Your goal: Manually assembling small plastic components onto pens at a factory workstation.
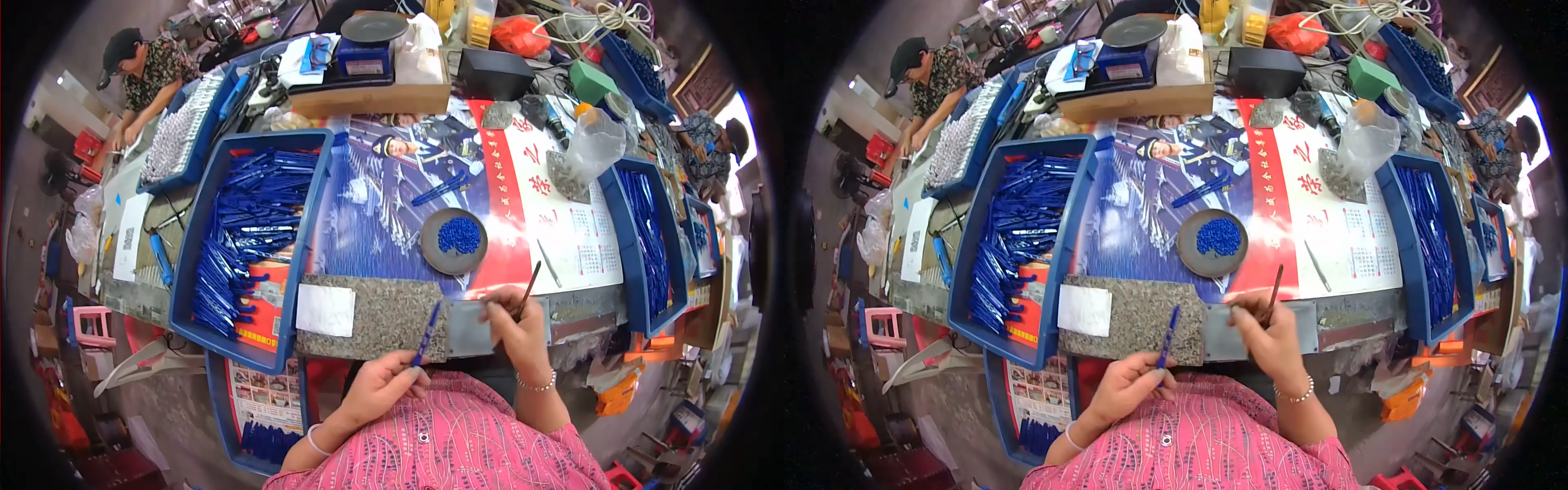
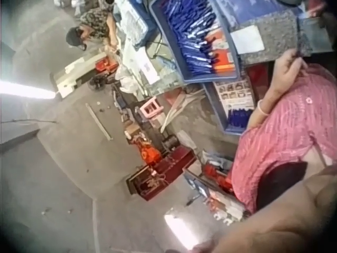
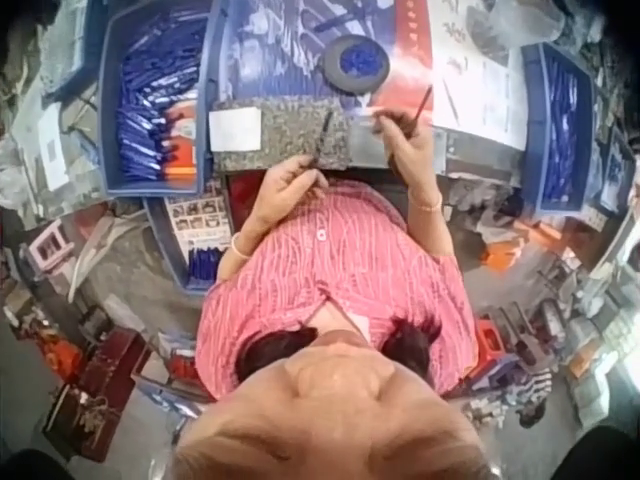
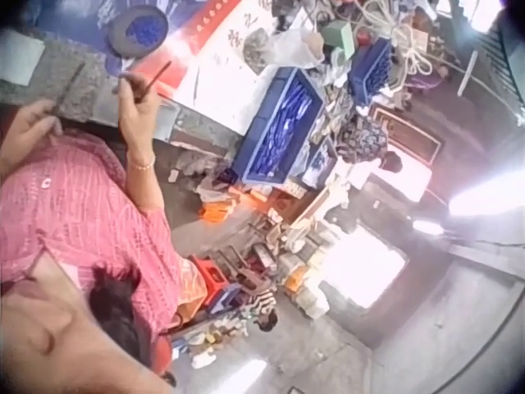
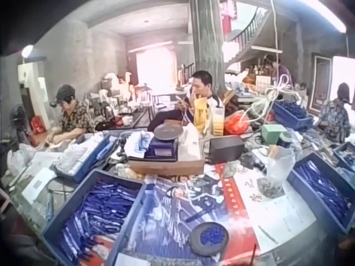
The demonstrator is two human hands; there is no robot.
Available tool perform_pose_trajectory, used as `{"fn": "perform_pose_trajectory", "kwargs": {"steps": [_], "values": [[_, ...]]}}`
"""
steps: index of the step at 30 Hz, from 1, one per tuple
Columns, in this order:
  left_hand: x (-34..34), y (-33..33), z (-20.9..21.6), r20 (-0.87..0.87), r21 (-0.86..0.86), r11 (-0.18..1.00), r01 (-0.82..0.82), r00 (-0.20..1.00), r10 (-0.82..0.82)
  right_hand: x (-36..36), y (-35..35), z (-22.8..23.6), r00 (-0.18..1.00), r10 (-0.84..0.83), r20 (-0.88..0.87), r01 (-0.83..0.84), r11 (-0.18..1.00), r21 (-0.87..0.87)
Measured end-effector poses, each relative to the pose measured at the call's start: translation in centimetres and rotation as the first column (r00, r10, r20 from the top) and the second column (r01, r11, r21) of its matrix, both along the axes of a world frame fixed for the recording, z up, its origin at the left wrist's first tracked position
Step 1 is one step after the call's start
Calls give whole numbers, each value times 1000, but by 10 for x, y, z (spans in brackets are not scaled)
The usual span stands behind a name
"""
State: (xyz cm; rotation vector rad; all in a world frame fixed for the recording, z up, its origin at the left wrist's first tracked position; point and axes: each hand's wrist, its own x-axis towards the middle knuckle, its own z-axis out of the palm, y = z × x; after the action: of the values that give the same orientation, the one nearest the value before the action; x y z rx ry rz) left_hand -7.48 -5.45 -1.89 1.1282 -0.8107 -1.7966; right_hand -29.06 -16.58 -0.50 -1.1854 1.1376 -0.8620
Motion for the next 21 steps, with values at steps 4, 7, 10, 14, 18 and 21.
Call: {"fn": "perform_pose_trajectory", "kwargs": {"steps": [4,7,10,14,18,21], "values": [[9,3,-1,-114,108,988,-110,986,123,-7,-26,-15,940,-72,-333,-17,967,-256],[12,7,-3,-120,146,976,-163,976,181,1,-43,-22,883,-74,-463,-117,921,-371],[13,13,-3,-79,108,976,-186,978,195,13,-61,-29,814,-51,-578,-267,852,-451],[13,19,-5,-67,68,979,-192,978,197,31,-77,-43,649,-45,-759,-461,771,-440],[15,21,-4,-52,65,981,-185,981,188,42,-88,-50,467,-49,-883,-545,771,-331],[19,21,-4,-39,70,979,-192,980,195,48,-92,-50,415,-36,-909,-573,765,-292]]}}
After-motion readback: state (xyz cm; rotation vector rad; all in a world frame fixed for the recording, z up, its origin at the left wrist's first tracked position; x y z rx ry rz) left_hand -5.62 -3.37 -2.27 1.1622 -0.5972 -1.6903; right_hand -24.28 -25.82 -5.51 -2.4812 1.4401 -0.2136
